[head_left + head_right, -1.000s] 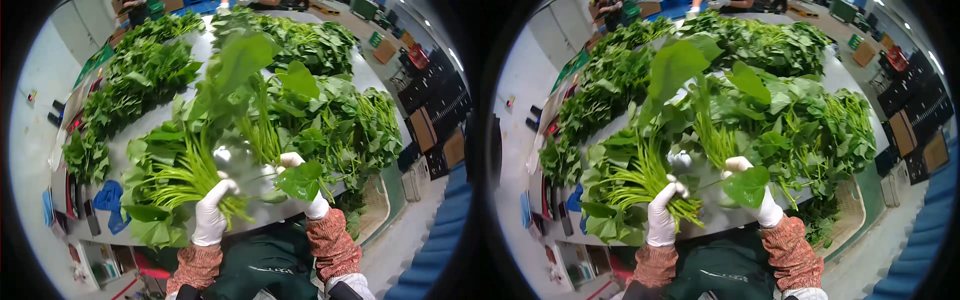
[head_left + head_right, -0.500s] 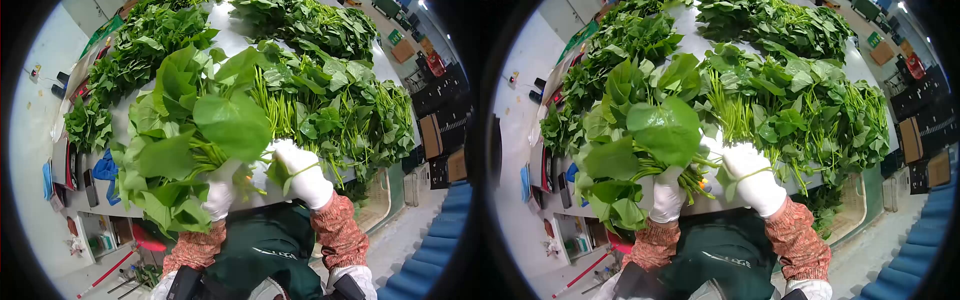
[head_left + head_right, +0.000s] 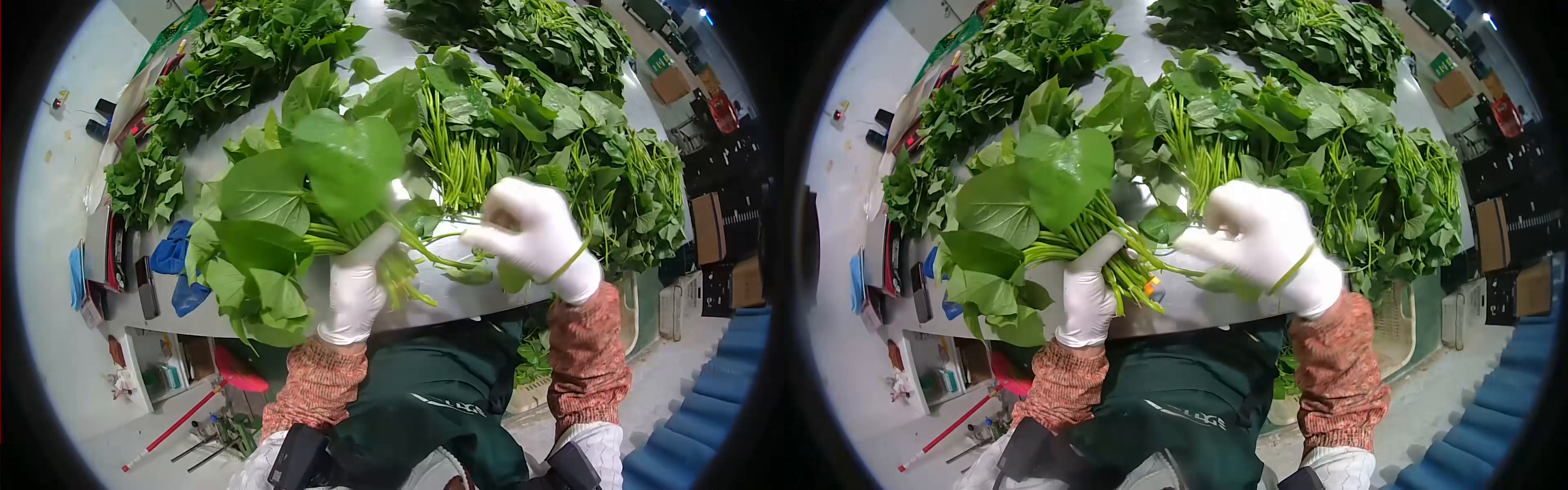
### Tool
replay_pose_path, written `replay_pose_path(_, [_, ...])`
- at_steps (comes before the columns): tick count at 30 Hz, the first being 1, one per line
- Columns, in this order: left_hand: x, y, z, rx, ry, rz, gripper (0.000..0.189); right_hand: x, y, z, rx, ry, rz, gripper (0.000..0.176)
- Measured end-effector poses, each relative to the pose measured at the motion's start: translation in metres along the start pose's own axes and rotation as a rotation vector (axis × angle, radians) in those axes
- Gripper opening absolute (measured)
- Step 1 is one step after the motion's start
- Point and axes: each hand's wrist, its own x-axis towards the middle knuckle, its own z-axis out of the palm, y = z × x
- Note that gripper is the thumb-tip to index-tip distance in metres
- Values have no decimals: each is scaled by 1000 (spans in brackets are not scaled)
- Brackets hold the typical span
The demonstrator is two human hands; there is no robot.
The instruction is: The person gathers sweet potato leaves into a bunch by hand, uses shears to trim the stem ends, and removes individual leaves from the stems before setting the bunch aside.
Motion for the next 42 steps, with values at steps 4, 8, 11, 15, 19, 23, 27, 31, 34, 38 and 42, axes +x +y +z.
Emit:
replay_pose_path(4, [-3, -2, 9, -54, -51, -50, 16, -8, -19, 46, -216, -36, -183, 25])
replay_pose_path(8, [0, -4, -6, 274, 12, 184, 13, -19, -7, 56, 99, 339, -24, 14])
replay_pose_path(11, [11, 17, -11, -38, 69, 129, 12, -35, 36, 29, 120, 343, 367, 14])
replay_pose_path(15, [12, 15, -7, -48, 25, 138, 11, -42, 48, 21, -314, 64, 318, 21])
replay_pose_path(19, [5, 7, -3, -224, -94, 10, 12, -32, 11, 17, 362, 67, 444, 13])
replay_pose_path(23, [3, 2, -5, -171, -45, 36, 15, -33, -4, 52, 943, -27, 477, 19])
replay_pose_path(27, [-1, -4, -2, -193, -107, 9, 16, -34, -18, 65, 1155, -50, 629, 21])
replay_pose_path(31, [-3, -4, 2, -73, -128, 54, 15, -39, -19, 81, 1191, 171, 484, 11])
replay_pose_path(34, [-4, -4, -1, -91, -156, 1, 16, -45, -19, 85, 1036, 160, 449, 11])
replay_pose_path(38, [-5, -4, -5, -54, -100, -103, 16, -47, -11, 83, 605, 114, 205, 8])
replay_pose_path(42, [-3, -3, -10, -33, -137, -135, 22, -41, 6, 81, 449, 211, 376, 13])
